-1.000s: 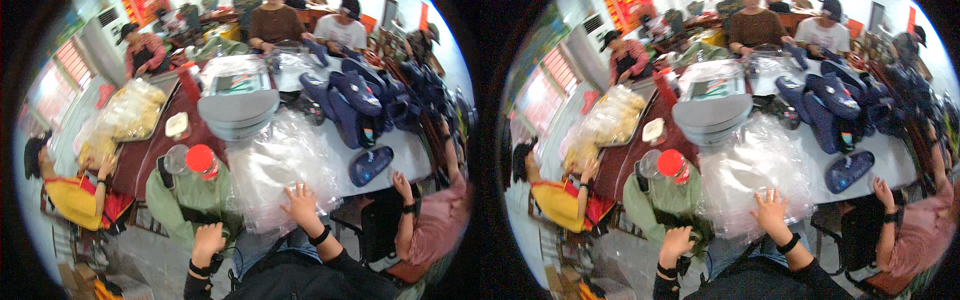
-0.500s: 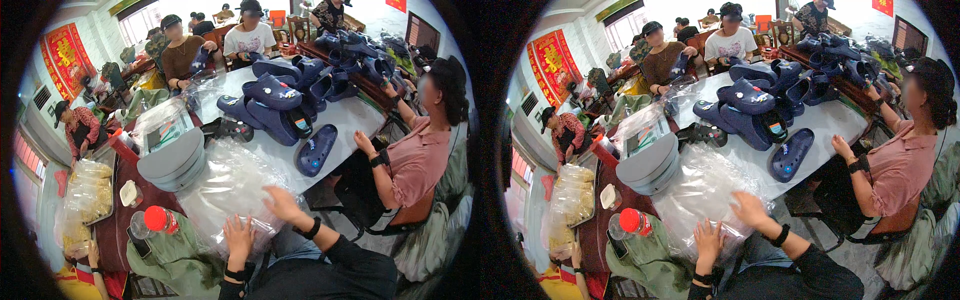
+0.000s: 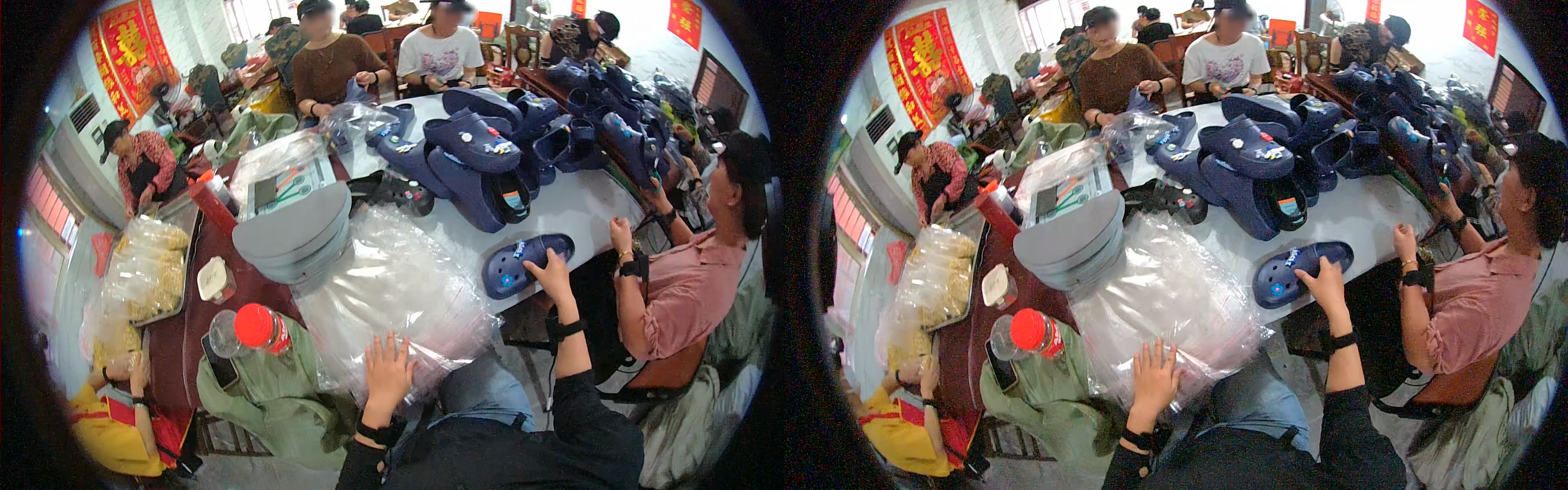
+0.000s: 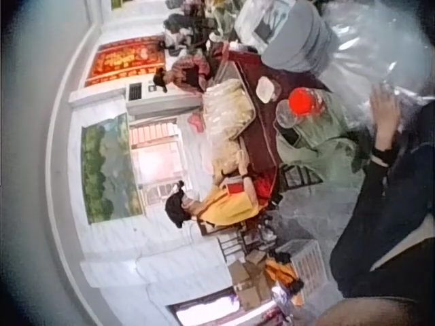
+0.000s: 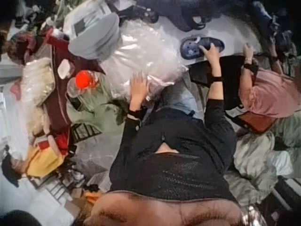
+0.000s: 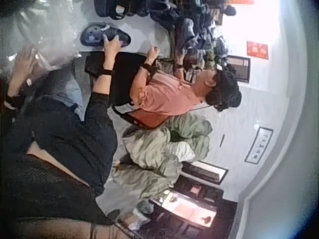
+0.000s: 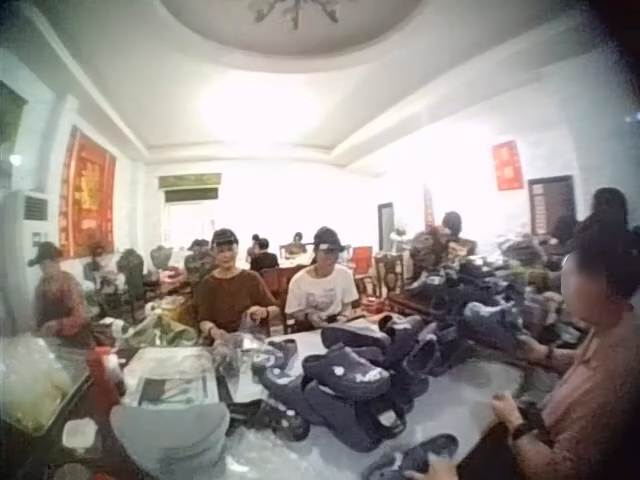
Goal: Inspecting blue clogs and placing them into clear plastic bags at a shared workspace.
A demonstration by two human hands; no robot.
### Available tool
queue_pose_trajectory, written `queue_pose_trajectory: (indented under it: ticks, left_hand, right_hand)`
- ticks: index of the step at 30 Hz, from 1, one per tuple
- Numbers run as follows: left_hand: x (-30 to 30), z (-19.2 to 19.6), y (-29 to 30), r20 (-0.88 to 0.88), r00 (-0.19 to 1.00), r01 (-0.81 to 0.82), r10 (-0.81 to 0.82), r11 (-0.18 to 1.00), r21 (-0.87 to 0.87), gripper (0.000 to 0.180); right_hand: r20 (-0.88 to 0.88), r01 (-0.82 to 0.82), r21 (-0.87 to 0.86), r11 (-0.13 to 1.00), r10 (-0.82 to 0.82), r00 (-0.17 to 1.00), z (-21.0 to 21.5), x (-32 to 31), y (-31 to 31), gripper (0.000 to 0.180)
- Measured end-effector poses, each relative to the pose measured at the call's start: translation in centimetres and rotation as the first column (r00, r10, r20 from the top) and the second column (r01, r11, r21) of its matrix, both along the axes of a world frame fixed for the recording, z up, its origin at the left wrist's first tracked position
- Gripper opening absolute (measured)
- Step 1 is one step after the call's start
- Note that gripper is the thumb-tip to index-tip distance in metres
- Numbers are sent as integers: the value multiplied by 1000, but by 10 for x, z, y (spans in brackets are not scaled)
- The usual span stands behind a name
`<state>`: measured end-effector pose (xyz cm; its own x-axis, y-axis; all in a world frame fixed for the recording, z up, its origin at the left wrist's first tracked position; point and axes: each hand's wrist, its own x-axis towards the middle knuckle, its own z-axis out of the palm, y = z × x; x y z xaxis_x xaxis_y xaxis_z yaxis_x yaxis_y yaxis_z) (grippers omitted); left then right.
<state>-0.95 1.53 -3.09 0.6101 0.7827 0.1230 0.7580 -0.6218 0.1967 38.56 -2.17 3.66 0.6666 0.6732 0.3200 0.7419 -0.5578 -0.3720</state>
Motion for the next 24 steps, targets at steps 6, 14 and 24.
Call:
queue_pose_trajectory:
  ticks: [6,14,24]
  left_hand:
    - [-1,-5,7,36,998,-44,47,994,-99,59]
    - [4,48,12,301,953,38,32,974,-224,88]
    - [7,18,10,48,996,-79,79,997,-9,45]
  right_hand:
    - [-171,168,283,944,-122,978,-5,-46,-21,40]
    - [-595,123,779,615,663,454,35,-106,-48,35]
    - [-697,106,702,704,710,-104,78,-146,-66,45]
